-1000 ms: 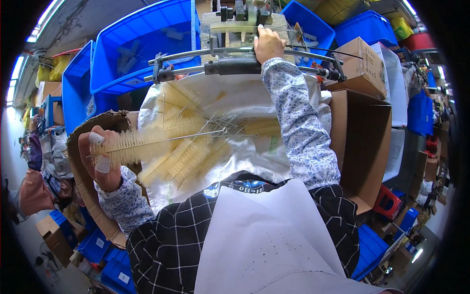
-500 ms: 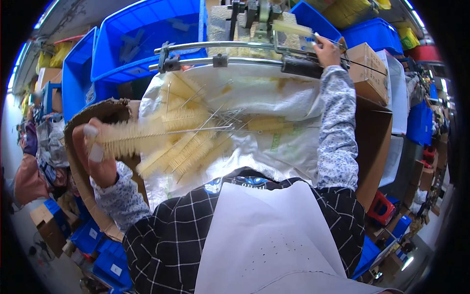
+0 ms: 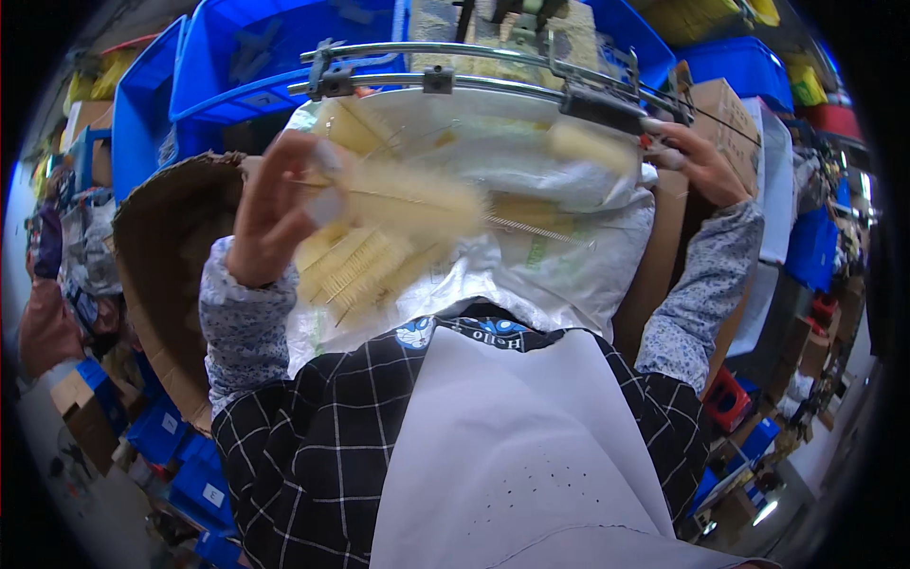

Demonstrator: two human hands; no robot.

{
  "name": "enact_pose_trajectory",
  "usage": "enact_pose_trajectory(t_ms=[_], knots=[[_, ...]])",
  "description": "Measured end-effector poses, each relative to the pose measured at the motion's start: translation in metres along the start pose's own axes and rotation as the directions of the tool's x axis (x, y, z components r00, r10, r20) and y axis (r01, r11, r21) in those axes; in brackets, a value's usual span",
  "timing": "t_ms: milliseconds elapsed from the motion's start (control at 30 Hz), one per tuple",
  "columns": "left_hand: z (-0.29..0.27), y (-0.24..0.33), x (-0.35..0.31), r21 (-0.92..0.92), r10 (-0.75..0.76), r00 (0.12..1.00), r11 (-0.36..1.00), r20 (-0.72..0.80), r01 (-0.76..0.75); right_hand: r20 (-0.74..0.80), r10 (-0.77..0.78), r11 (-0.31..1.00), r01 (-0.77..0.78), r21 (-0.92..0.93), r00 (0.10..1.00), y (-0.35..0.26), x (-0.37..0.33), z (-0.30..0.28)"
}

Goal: Manually assembling small cleaning brushes by aligning bristles and loading them into an assembly fixture.

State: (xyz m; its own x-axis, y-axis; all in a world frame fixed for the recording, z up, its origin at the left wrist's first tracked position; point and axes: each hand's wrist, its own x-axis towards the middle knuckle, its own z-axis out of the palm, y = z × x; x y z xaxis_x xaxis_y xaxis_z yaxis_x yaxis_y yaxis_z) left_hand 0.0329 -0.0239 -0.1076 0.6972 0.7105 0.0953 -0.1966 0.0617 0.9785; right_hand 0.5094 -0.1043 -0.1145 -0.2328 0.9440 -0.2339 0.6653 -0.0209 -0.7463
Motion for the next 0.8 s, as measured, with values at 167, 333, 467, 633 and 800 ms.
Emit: enact_pose_trajectory(t_ms=[167, 333, 467, 633, 800], knots=[[0.059, -0.032, 0.03, 0.382, 0.041, 0.998, 0.922, 0.056, -0.059, 0.332, -0.137, 0.939, 0.015, 0.345, 0.933, -0.087, 0.044, 0.117], [0.043, -0.026, -0.012, 0.533, -0.128, 0.992, 0.839, -0.002, 0.109, 0.179, -0.178, 0.911, 0.094, 0.401, 0.968, -0.104, 0.062, 0.16], [-0.007, 0.0, -0.067, 0.903, -0.239, 0.971, 0.41, -0.032, 0.13, -0.585, -0.28, 0.677, -0.276, -0.683, 0.762, -0.019, 0.094, 0.079], [-0.019, -0.001, -0.1, 0.751, -0.664, 0.684, 0.275, -0.303, 0.6, -0.705, -0.134, 0.668, -0.462, -0.584, 0.697, 0.03, 0.126, 0.061], [-0.027, 0.017, -0.101, 0.688, -0.602, 0.75, 0.423, -0.274, 0.59, -0.707, -0.078, 0.654, -0.499, -0.569, 0.703, 0.032, 0.137, 0.061]])
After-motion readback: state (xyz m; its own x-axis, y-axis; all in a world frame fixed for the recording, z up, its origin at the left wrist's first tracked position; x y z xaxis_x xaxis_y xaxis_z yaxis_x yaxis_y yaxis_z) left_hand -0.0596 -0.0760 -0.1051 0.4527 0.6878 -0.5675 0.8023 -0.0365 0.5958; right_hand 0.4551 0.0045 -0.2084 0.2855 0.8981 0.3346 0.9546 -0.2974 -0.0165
